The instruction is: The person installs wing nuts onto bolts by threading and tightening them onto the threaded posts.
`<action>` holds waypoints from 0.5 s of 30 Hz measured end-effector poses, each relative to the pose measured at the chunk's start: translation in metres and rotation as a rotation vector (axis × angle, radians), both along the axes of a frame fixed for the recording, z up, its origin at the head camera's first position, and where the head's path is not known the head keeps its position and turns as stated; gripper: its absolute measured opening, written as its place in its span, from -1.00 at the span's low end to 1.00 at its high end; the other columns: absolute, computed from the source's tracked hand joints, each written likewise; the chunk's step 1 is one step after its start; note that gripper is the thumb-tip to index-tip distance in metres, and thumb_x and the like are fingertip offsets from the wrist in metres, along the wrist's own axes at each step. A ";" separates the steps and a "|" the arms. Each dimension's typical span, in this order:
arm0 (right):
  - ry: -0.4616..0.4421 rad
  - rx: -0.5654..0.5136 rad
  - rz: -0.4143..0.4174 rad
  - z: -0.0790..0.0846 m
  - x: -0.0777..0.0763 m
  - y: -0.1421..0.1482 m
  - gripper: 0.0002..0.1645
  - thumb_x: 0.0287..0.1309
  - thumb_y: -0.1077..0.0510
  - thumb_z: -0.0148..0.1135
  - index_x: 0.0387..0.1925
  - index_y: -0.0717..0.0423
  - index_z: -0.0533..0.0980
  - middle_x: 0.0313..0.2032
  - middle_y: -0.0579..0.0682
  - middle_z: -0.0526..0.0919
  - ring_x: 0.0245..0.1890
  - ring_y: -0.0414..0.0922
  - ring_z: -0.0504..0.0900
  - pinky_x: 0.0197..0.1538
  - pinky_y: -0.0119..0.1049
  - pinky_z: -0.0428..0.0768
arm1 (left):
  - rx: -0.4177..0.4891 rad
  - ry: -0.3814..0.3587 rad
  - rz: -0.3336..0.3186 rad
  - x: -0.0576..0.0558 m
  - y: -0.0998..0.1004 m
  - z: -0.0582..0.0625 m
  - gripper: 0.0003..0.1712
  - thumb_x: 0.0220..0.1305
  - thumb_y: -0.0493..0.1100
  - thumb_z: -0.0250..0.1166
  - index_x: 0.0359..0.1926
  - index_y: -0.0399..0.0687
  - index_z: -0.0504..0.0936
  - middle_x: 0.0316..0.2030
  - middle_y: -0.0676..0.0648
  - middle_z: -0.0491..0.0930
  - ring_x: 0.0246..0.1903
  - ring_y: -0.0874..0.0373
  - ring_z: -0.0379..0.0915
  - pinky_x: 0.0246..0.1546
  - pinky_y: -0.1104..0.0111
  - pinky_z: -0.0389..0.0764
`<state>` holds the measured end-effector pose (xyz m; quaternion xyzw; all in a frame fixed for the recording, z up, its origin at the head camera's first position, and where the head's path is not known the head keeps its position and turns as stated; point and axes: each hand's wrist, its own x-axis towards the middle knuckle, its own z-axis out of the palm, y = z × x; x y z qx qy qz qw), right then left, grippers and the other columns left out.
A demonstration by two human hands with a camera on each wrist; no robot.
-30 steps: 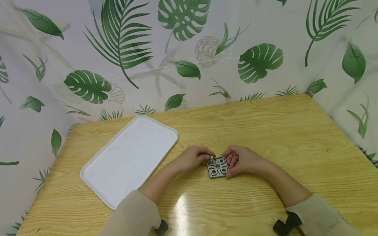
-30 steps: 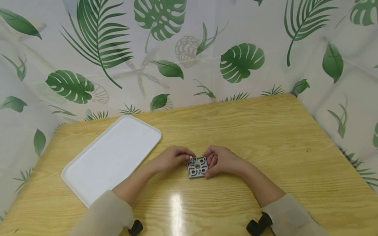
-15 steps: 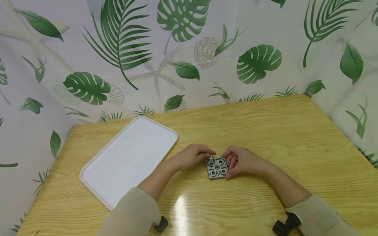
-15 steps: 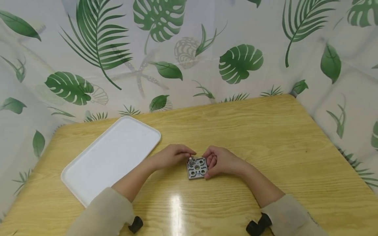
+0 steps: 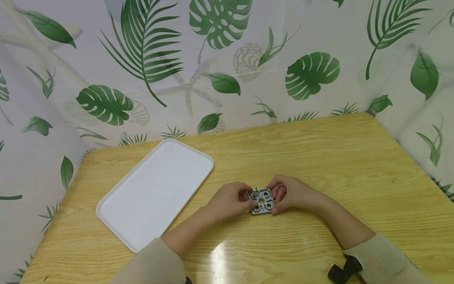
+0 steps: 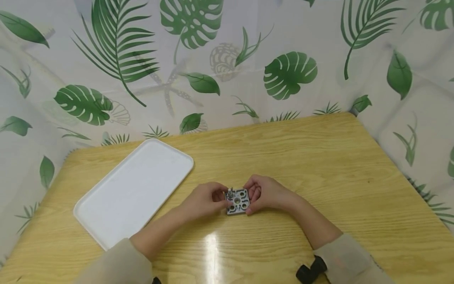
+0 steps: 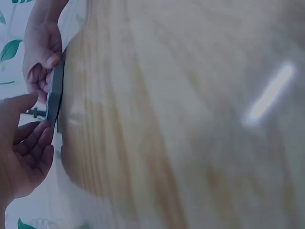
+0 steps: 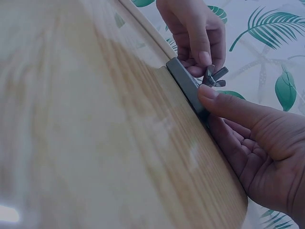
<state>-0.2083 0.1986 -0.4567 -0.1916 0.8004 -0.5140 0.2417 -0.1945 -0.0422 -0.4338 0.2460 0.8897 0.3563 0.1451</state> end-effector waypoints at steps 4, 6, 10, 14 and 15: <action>-0.009 -0.004 0.003 0.000 0.000 0.000 -0.22 -0.31 0.20 0.60 -0.04 0.39 0.37 -0.33 0.08 0.55 -0.41 -0.15 0.57 -0.32 -0.40 0.60 | -0.025 0.079 0.018 0.002 0.006 -0.003 -0.61 0.21 0.02 0.31 -0.06 -0.16 0.62 -0.39 0.09 0.57 -0.40 0.33 0.43 -0.35 0.51 0.48; -0.012 -0.001 0.002 0.000 -0.001 0.001 -0.21 -0.32 0.20 0.60 -0.04 0.38 0.37 -0.33 0.08 0.55 -0.40 -0.14 0.57 -0.32 -0.40 0.59 | -0.035 0.108 0.016 0.002 0.006 -0.004 -0.65 0.24 0.01 0.29 -0.09 -0.14 0.64 -0.36 0.07 0.59 -0.38 0.31 0.45 -0.32 0.50 0.49; -0.013 0.002 0.004 0.000 -0.001 0.001 -0.20 -0.32 0.18 0.61 -0.03 0.38 0.37 -0.33 0.08 0.54 -0.40 -0.14 0.57 -0.32 -0.40 0.59 | -0.028 0.117 -0.006 0.000 0.004 -0.005 -0.70 0.31 -0.04 0.22 -0.08 -0.13 0.65 -0.21 0.00 0.64 -0.23 0.25 0.52 -0.17 0.45 0.53; -0.016 0.001 0.004 0.000 -0.002 0.001 -0.19 -0.33 0.19 0.61 -0.03 0.38 0.37 -0.34 0.08 0.54 -0.41 -0.15 0.57 -0.32 -0.40 0.59 | -0.046 0.109 -0.048 -0.006 -0.001 -0.005 -0.74 0.37 -0.13 0.13 -0.05 -0.10 0.65 -0.09 0.00 0.64 -0.05 0.21 0.53 0.01 0.40 0.51; -0.019 0.000 0.003 -0.001 -0.002 0.001 -0.19 -0.33 0.19 0.61 -0.03 0.38 0.37 -0.34 0.07 0.54 -0.41 -0.15 0.57 -0.32 -0.41 0.59 | -0.052 0.104 -0.058 -0.007 -0.002 -0.004 -0.74 0.38 -0.14 0.12 -0.04 -0.09 0.65 -0.08 0.00 0.64 -0.02 0.20 0.53 0.04 0.39 0.49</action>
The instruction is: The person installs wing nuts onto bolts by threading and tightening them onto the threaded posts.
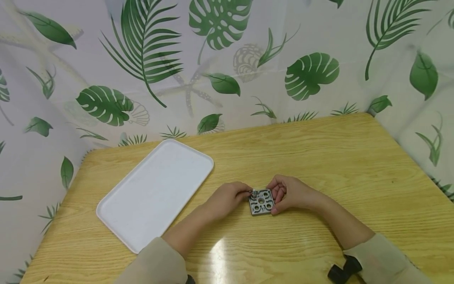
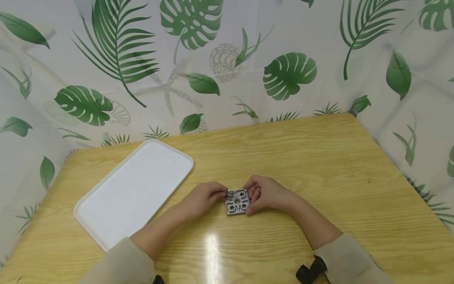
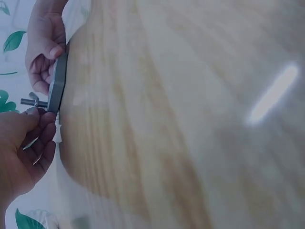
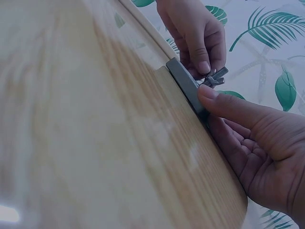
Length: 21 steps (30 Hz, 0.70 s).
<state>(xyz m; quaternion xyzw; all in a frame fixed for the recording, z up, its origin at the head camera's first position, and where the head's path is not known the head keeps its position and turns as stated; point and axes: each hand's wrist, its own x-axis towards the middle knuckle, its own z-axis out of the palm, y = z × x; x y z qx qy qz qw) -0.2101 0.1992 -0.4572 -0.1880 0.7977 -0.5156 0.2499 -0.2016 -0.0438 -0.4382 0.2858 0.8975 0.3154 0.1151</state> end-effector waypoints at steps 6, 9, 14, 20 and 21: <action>-0.002 -0.001 -0.004 0.000 0.000 0.001 -0.20 -0.33 0.21 0.61 -0.04 0.38 0.37 -0.34 0.08 0.53 -0.42 -0.16 0.56 -0.33 -0.41 0.59 | -0.018 -0.014 -0.022 -0.007 0.000 0.003 -0.74 0.40 -0.14 0.09 -0.02 -0.06 0.64 -0.10 0.01 0.64 -0.02 0.19 0.52 0.06 0.37 0.48; 0.000 -0.001 0.002 -0.001 0.001 0.001 -0.21 -0.32 0.21 0.60 -0.03 0.38 0.37 -0.34 0.08 0.53 -0.41 -0.15 0.56 -0.33 -0.41 0.59 | 0.000 -0.008 -0.033 -0.011 0.002 0.002 -0.74 0.40 -0.16 0.09 -0.03 -0.06 0.64 -0.13 0.01 0.62 -0.06 0.20 0.50 0.03 0.39 0.48; 0.004 -0.005 0.008 -0.001 0.001 0.001 -0.22 -0.31 0.20 0.60 -0.04 0.38 0.37 -0.34 0.08 0.54 -0.41 -0.15 0.57 -0.33 -0.41 0.59 | 0.031 -0.012 -0.077 -0.016 0.005 0.002 -0.77 0.39 -0.18 0.10 -0.08 -0.04 0.66 -0.22 0.04 0.56 -0.16 0.23 0.46 -0.06 0.42 0.47; 0.010 0.000 0.007 0.000 0.001 0.001 -0.21 -0.32 0.19 0.61 -0.04 0.37 0.37 -0.34 0.09 0.53 -0.42 -0.14 0.57 -0.33 -0.40 0.60 | 0.051 -0.054 -0.072 -0.019 0.004 -0.001 -0.77 0.39 -0.17 0.09 -0.08 -0.05 0.66 -0.18 0.03 0.57 -0.11 0.21 0.47 -0.01 0.38 0.46; 0.012 0.002 0.006 0.000 0.001 0.001 -0.21 -0.32 0.19 0.61 -0.04 0.37 0.37 -0.34 0.09 0.53 -0.42 -0.14 0.57 -0.33 -0.40 0.59 | 0.059 -0.068 -0.057 -0.018 0.003 -0.001 -0.76 0.40 -0.17 0.08 -0.08 -0.05 0.65 -0.16 0.02 0.58 -0.08 0.21 0.47 0.02 0.37 0.46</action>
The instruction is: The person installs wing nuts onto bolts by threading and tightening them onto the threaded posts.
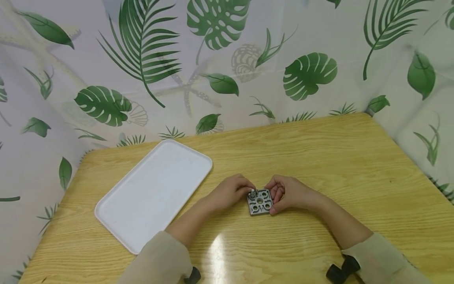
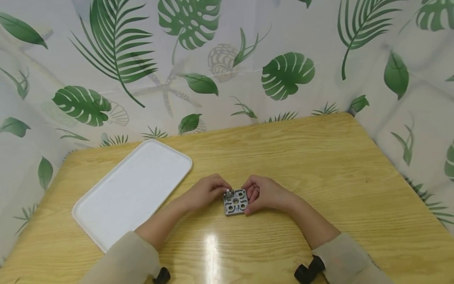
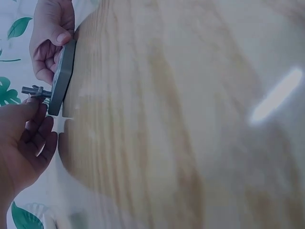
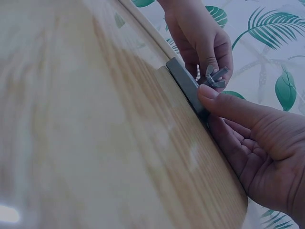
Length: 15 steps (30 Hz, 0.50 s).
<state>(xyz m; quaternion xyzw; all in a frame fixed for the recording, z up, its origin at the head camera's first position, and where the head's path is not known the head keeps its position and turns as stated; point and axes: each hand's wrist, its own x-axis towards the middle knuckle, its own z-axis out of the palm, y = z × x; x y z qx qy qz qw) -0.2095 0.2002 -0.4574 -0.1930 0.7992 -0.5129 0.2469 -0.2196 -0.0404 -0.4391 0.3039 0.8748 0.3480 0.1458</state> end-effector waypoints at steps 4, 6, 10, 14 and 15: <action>-0.001 0.007 -0.006 0.001 0.000 0.000 -0.20 -0.33 0.19 0.61 -0.03 0.37 0.38 -0.35 0.09 0.53 -0.42 -0.13 0.56 -0.34 -0.40 0.59 | 0.028 -0.048 0.074 0.005 -0.003 -0.001 -0.71 0.46 -0.13 -0.01 -0.03 -0.05 0.62 -0.12 0.02 0.59 -0.04 0.19 0.47 0.07 0.31 0.44; 0.001 0.007 -0.006 0.001 0.000 -0.001 -0.20 -0.33 0.19 0.61 -0.03 0.37 0.38 -0.35 0.08 0.53 -0.42 -0.13 0.56 -0.34 -0.40 0.59 | 0.027 -0.057 0.110 0.009 -0.004 -0.001 -0.68 0.47 -0.07 -0.04 -0.03 -0.04 0.61 -0.14 0.03 0.58 -0.07 0.20 0.48 0.05 0.30 0.46; 0.002 0.003 -0.006 0.000 0.000 -0.001 -0.21 -0.33 0.20 0.61 -0.04 0.37 0.38 -0.35 0.09 0.53 -0.42 -0.14 0.56 -0.33 -0.40 0.60 | 0.008 -0.035 0.134 0.021 -0.005 0.000 -0.63 0.42 0.07 0.03 -0.04 -0.04 0.61 -0.17 0.06 0.58 -0.16 0.24 0.47 -0.07 0.34 0.49; -0.002 -0.003 -0.006 -0.001 0.000 -0.001 -0.22 -0.33 0.21 0.61 -0.04 0.38 0.38 -0.34 0.08 0.53 -0.42 -0.14 0.56 -0.33 -0.41 0.60 | -0.013 0.022 0.156 0.029 -0.002 0.001 -0.60 0.29 0.10 0.21 -0.03 -0.08 0.61 -0.28 0.10 0.56 -0.29 0.28 0.44 -0.24 0.43 0.49; -0.003 -0.005 -0.006 -0.001 0.000 -0.001 -0.21 -0.33 0.21 0.61 -0.04 0.38 0.38 -0.34 0.08 0.53 -0.42 -0.14 0.56 -0.33 -0.40 0.60 | -0.018 0.038 0.165 0.031 -0.001 0.001 -0.59 0.26 0.09 0.24 -0.03 -0.09 0.61 -0.30 0.10 0.55 -0.32 0.29 0.43 -0.27 0.45 0.48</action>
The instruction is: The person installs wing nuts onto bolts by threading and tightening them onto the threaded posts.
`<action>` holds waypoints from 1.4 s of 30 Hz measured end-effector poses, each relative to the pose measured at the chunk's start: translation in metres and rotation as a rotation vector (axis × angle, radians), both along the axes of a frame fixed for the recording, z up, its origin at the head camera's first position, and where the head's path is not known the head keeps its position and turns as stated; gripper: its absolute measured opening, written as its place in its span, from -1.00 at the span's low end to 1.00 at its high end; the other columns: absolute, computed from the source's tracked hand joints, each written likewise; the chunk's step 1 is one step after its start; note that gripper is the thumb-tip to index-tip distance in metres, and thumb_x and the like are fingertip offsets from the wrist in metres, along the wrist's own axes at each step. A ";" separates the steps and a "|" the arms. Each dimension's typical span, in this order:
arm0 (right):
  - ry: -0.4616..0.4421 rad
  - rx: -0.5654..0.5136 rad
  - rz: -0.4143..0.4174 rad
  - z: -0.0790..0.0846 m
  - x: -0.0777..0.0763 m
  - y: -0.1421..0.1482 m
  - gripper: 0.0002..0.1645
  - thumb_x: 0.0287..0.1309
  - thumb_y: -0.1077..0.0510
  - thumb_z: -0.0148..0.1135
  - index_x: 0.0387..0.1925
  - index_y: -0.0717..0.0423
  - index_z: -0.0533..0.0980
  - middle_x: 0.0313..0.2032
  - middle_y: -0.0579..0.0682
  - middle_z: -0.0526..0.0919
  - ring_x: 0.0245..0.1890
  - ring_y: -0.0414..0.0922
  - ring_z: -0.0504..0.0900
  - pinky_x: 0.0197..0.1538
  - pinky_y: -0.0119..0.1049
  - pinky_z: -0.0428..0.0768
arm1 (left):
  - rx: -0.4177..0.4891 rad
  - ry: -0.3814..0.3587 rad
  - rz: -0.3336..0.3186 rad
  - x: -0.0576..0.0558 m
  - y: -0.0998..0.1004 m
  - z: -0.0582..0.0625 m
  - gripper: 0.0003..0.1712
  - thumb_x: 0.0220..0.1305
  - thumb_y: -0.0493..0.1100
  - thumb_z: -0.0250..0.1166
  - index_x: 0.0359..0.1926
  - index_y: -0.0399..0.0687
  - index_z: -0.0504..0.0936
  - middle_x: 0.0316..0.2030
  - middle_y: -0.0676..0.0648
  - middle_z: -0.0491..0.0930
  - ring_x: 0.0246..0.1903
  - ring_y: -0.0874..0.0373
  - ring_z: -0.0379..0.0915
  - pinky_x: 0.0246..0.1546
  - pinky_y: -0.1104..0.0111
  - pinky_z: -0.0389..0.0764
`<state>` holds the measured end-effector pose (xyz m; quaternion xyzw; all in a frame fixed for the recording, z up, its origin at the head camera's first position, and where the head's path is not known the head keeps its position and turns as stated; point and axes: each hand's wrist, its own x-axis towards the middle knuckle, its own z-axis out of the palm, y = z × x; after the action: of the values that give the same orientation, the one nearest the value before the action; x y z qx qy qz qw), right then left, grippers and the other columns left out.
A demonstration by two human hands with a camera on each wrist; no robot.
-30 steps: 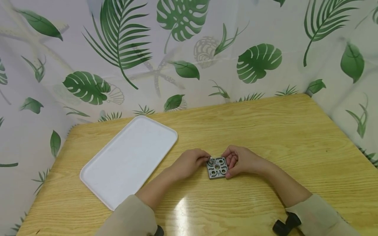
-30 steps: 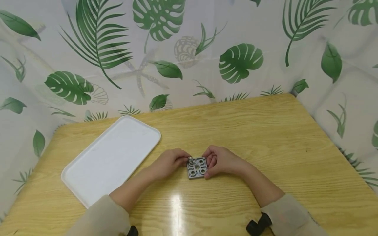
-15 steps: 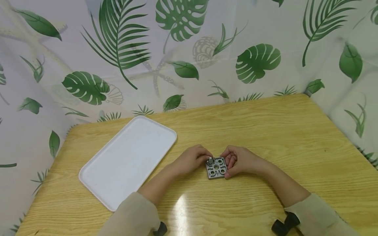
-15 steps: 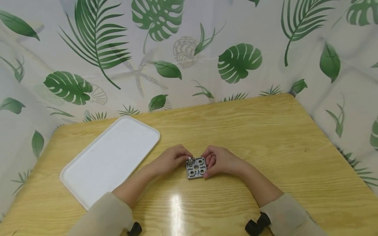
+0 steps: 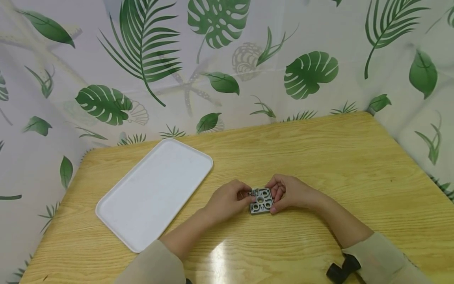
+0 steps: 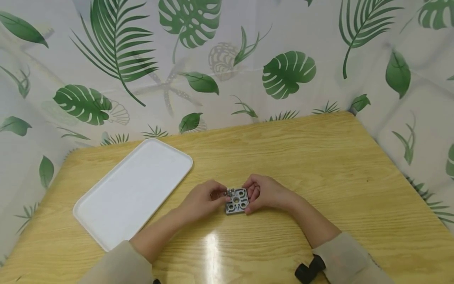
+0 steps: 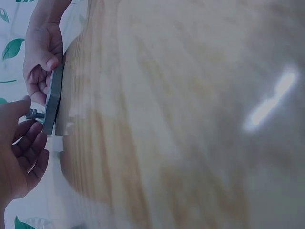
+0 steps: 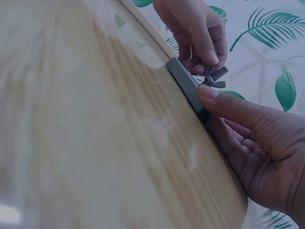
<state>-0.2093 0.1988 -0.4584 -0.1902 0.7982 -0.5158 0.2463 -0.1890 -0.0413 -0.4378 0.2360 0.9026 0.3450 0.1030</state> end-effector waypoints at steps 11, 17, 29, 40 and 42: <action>0.003 -0.009 0.016 -0.002 -0.001 0.000 -0.20 -0.33 0.18 0.61 -0.03 0.37 0.37 -0.35 0.07 0.54 -0.42 -0.14 0.57 -0.33 -0.40 0.60 | -0.047 0.149 -0.039 0.000 0.002 -0.001 -0.79 0.36 -0.15 0.14 -0.11 -0.11 0.65 -0.17 -0.02 0.63 -0.13 0.15 0.55 -0.05 0.34 0.53; 0.002 -0.005 0.007 -0.002 0.000 0.001 -0.20 -0.33 0.19 0.61 -0.04 0.37 0.37 -0.36 0.07 0.53 -0.43 -0.14 0.57 -0.34 -0.40 0.60 | -0.022 0.096 -0.080 -0.010 0.000 -0.001 -0.77 0.40 -0.18 0.08 -0.08 -0.11 0.62 -0.13 -0.04 0.61 -0.05 0.13 0.52 0.04 0.32 0.49; 0.002 -0.010 0.016 -0.001 -0.001 0.001 -0.21 -0.31 0.19 0.60 -0.03 0.38 0.37 -0.34 0.09 0.53 -0.42 -0.14 0.57 -0.33 -0.39 0.60 | -0.009 -0.009 -0.218 -0.034 0.004 0.000 -0.77 0.40 -0.22 0.07 -0.07 -0.05 0.65 -0.13 0.01 0.63 -0.05 0.21 0.50 0.03 0.41 0.46; 0.009 -0.003 0.014 0.000 -0.001 0.001 -0.21 -0.32 0.19 0.60 -0.04 0.38 0.37 -0.35 0.08 0.54 -0.42 -0.14 0.57 -0.33 -0.40 0.60 | 0.041 -0.041 -0.179 -0.030 0.001 -0.001 -0.76 0.40 -0.22 0.07 -0.04 -0.10 0.63 -0.10 -0.02 0.61 -0.02 0.17 0.49 0.06 0.36 0.46; 0.010 -0.003 0.014 0.000 -0.001 0.001 -0.21 -0.33 0.19 0.61 -0.04 0.38 0.38 -0.34 0.07 0.54 -0.42 -0.14 0.57 -0.33 -0.40 0.60 | 0.052 -0.033 -0.158 -0.026 -0.001 -0.001 -0.76 0.40 -0.22 0.07 -0.03 -0.11 0.62 -0.09 -0.03 0.60 -0.01 0.15 0.48 0.07 0.34 0.46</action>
<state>-0.2100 0.1997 -0.4580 -0.1989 0.7972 -0.5144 0.2457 -0.2150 -0.0425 -0.4384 0.3035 0.8701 0.3628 0.1386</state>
